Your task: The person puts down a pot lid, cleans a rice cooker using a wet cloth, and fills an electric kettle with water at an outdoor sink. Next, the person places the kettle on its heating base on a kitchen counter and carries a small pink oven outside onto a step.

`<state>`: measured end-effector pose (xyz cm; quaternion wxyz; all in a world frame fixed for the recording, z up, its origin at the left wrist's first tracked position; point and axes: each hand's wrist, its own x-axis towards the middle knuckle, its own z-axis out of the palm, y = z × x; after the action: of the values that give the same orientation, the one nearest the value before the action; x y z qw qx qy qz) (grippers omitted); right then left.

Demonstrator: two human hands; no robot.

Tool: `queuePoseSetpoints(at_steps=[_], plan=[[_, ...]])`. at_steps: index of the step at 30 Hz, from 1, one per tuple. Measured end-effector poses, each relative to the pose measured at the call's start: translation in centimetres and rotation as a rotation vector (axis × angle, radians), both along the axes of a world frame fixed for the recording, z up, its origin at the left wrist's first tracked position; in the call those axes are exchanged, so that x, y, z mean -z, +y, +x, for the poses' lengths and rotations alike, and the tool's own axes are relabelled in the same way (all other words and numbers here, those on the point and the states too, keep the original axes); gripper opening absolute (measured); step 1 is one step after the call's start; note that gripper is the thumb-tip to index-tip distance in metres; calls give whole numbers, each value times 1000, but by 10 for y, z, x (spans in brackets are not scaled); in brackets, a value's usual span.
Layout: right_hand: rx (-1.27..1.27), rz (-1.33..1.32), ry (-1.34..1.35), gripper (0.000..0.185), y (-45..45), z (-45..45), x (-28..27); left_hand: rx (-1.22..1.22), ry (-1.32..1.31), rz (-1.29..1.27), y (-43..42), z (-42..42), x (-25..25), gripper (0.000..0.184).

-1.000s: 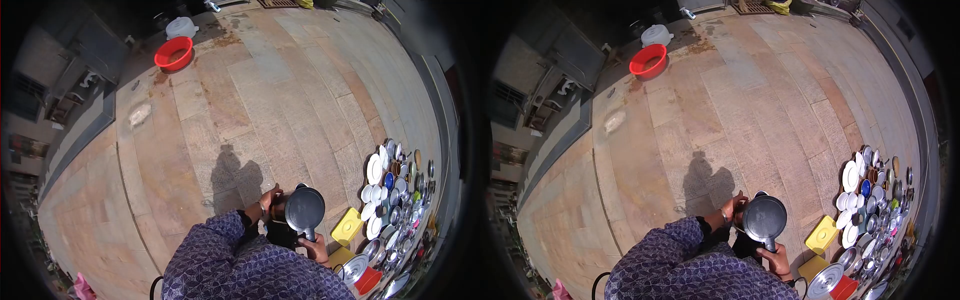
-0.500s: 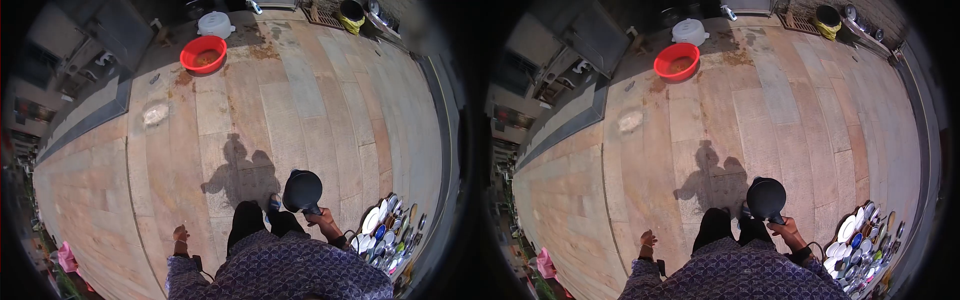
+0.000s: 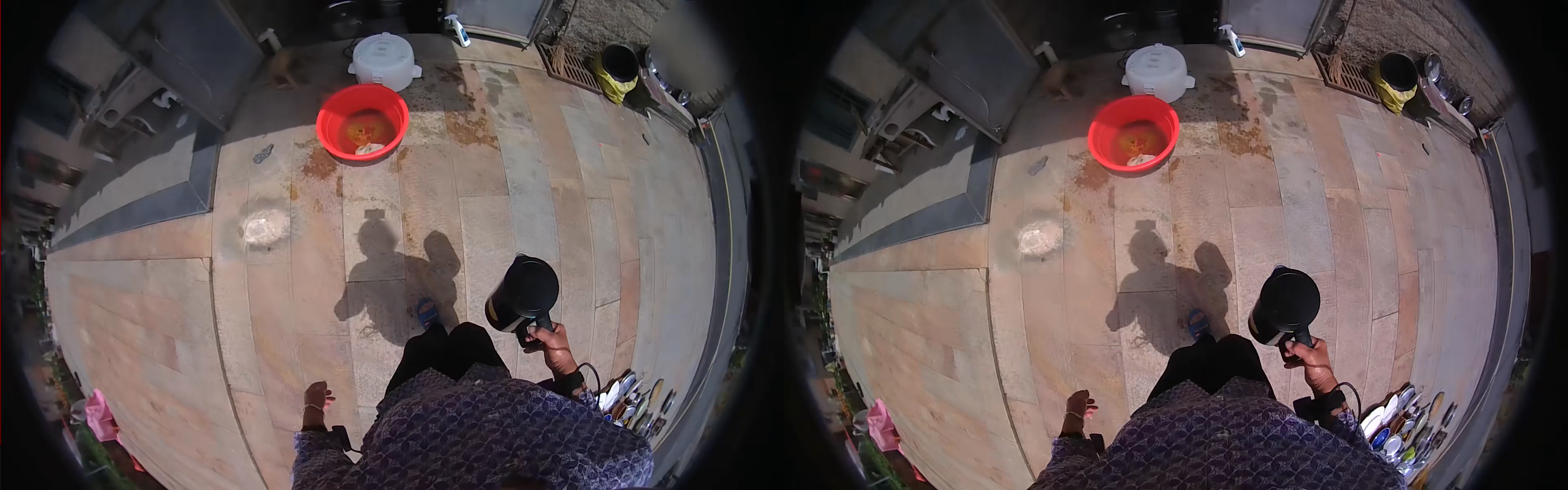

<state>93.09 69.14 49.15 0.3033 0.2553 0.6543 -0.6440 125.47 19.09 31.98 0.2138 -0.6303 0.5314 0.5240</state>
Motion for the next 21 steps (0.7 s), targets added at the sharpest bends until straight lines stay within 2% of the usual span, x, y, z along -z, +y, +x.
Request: queuePoseSetpoints(at_steps=[3, 5, 8, 11, 13, 15, 17, 18, 21], plan=[[23, -12, 33, 22, -46, -61, -4, 115, 232, -84, -53, -124, -18, 33], [14, -17, 45, 22, -76, -103, -3, 67, 298, -122, -90, -201, -31, 35], [2, -47, 56, 23, -122, -167, 6, 20, 343, -168, -143, -272, -40, 35], [-14, -54, 27, 24, -169, -221, 23, -10, 234, -199, -182, -294, -42, 35], [-12, -75, 15, 24, -206, -254, 26, 11, 163, -113, -206, -292, -44, 39], [-18, -71, -1, 25, -240, -288, 21, 61, 197, -18, -244, -259, -23, 47], [-45, -85, 8, 25, -277, -319, 18, -98, 7, -95, -258, -261, -37, 39], [-69, -84, 19, 28, -293, -332, 24, -158, -34, -68, -274, -255, -36, 41], [10, -91, 28, 25, -364, -367, 9, -130, -224, -9, -326, -268, -49, 39]])
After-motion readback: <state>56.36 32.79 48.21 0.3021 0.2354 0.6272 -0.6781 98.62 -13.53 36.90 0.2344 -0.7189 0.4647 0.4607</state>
